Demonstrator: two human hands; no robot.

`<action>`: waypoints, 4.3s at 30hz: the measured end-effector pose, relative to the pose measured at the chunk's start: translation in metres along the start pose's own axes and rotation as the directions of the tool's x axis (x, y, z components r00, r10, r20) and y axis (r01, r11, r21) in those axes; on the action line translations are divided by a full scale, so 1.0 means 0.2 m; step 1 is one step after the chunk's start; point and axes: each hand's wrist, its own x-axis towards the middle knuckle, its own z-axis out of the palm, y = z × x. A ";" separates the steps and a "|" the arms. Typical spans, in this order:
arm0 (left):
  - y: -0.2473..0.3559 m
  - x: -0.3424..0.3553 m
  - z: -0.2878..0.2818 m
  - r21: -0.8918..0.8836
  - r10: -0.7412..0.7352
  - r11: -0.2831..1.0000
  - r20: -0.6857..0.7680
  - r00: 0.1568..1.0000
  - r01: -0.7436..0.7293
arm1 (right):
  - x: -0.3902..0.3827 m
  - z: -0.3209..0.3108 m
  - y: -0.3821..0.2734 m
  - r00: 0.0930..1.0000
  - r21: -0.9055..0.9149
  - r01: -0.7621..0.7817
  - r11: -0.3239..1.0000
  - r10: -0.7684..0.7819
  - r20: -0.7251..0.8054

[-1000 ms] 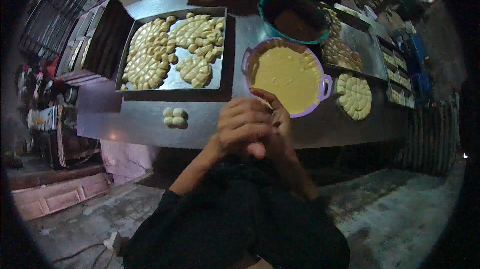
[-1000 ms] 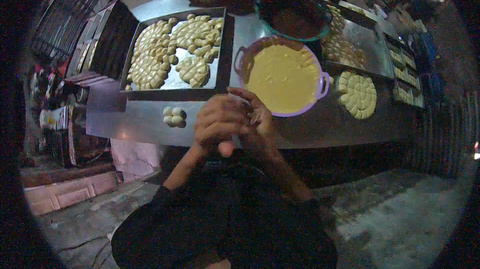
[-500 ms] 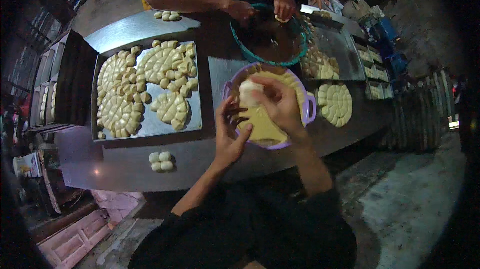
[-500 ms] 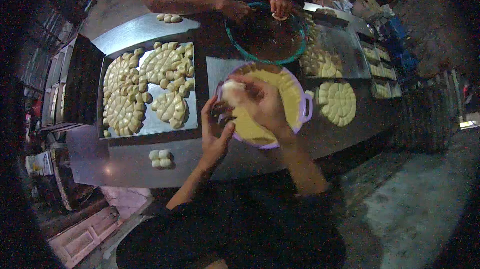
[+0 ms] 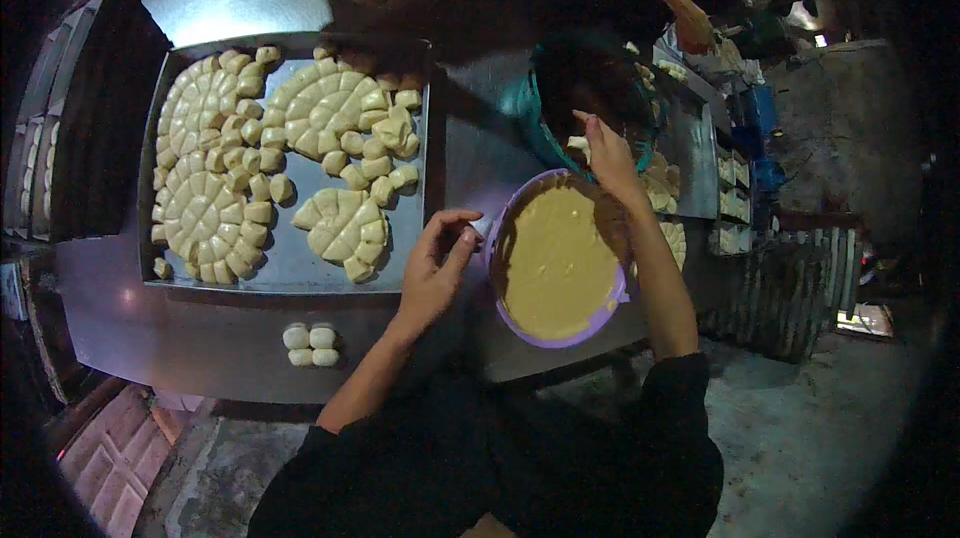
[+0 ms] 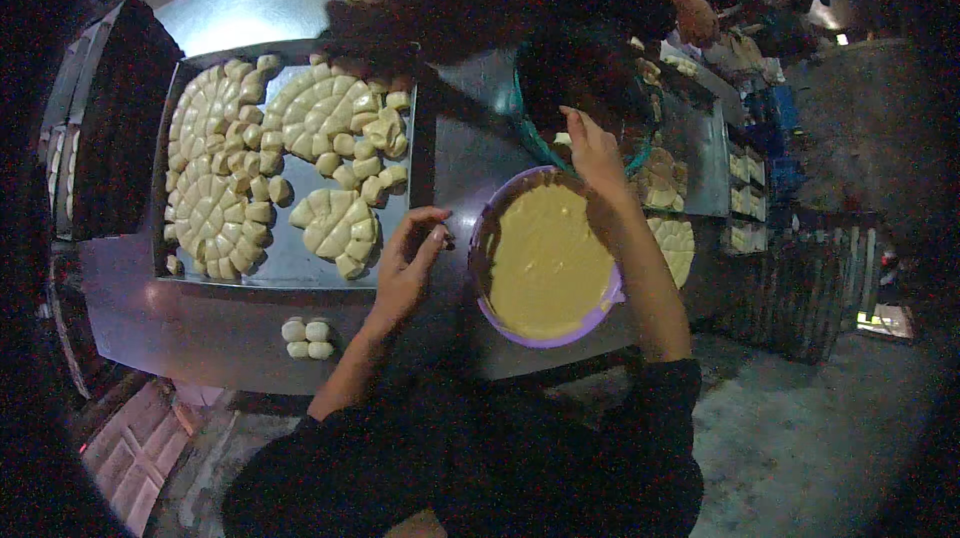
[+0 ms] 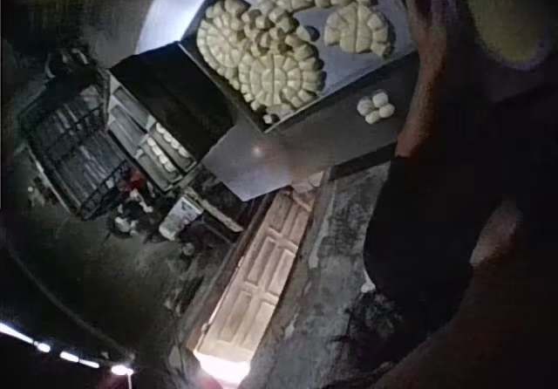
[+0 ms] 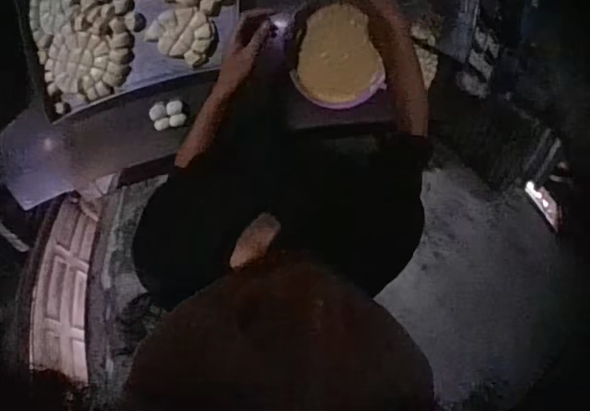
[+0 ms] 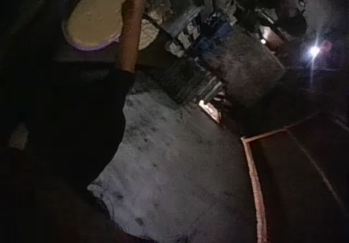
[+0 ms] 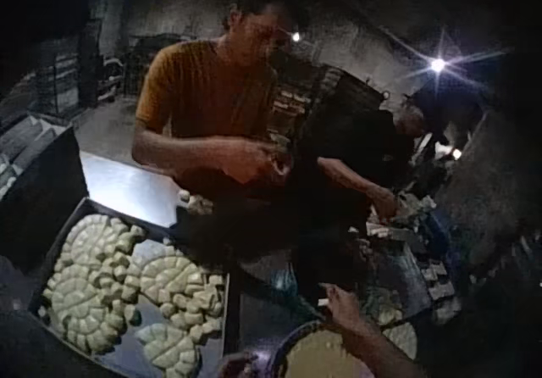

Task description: The person prepares bread by taking pieces of dough, flattening them, adding a chocolate filling from a bowl, and folding the dough over the filling. The filled dough pieces are then placed in a tray alongside others.

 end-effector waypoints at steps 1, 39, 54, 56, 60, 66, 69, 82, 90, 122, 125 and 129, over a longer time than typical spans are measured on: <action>0.00 0.01 0.02 -0.048 0.003 0.999 0.000 1.000 -0.003 | -0.04 -0.04 -0.04 0.999 0.081 -0.025 0.996 0.022 0.042; 0.44 -1.34 0.49 0.233 0.223 0.957 -0.217 0.950 -0.171 | -1.77 -0.22 -0.78 0.430 0.426 0.847 0.318 -0.880 -0.199; 0.40 -1.51 0.18 0.052 0.114 0.993 -0.293 0.949 -0.103 | -1.72 -0.03 -1.04 0.414 0.633 0.712 0.304 -0.910 -0.029; 0.40 -1.47 0.08 -0.076 0.019 0.996 -0.302 0.953 -0.044 | -1.71 0.06 -1.09 0.397 0.571 0.740 0.356 -0.916 0.056; 0.36 -1.43 -0.19 -0.081 -0.107 0.993 -0.274 0.956 0.088 | -1.62 0.23 -1.19 0.477 0.292 0.829 0.478 -0.875 0.078; 0.12 -1.37 -0.52 0.261 0.019 0.959 -0.439 0.898 0.107 | -1.59 0.74 -1.24 0.766 0.562 0.424 0.710 -0.612 0.196; 0.05 -1.36 -0.69 0.446 -0.009 0.874 -0.383 0.924 0.194 | -1.64 0.98 -1.18 0.775 0.641 -0.306 0.704 -0.207 0.597; 0.17 -1.00 -1.26 0.236 -0.141 0.922 -0.537 0.832 0.308 | -1.47 1.34 -1.09 0.949 0.223 -0.008 0.975 -0.063 0.308; 0.24 -1.06 -1.39 0.127 -0.098 0.958 -0.698 0.710 0.256 | -1.22 1.10 -0.99 0.955 -0.043 0.269 0.962 -0.261 0.139; 0.20 -1.17 0.34 0.283 0.452 0.874 -0.172 0.875 -0.395 | -1.78 0.00 -0.69 0.899 0.967 -0.012 0.253 -0.421 0.121; 0.20 -1.15 0.47 0.251 0.501 0.842 -0.036 0.865 -0.477 | -1.82 -0.09 -0.58 0.928 0.921 0.161 0.355 -0.371 -0.019; 0.16 -1.10 0.57 0.327 0.444 0.840 0.044 0.895 -0.433 | -1.79 -0.10 -0.47 0.857 0.646 0.510 0.568 -0.397 -0.328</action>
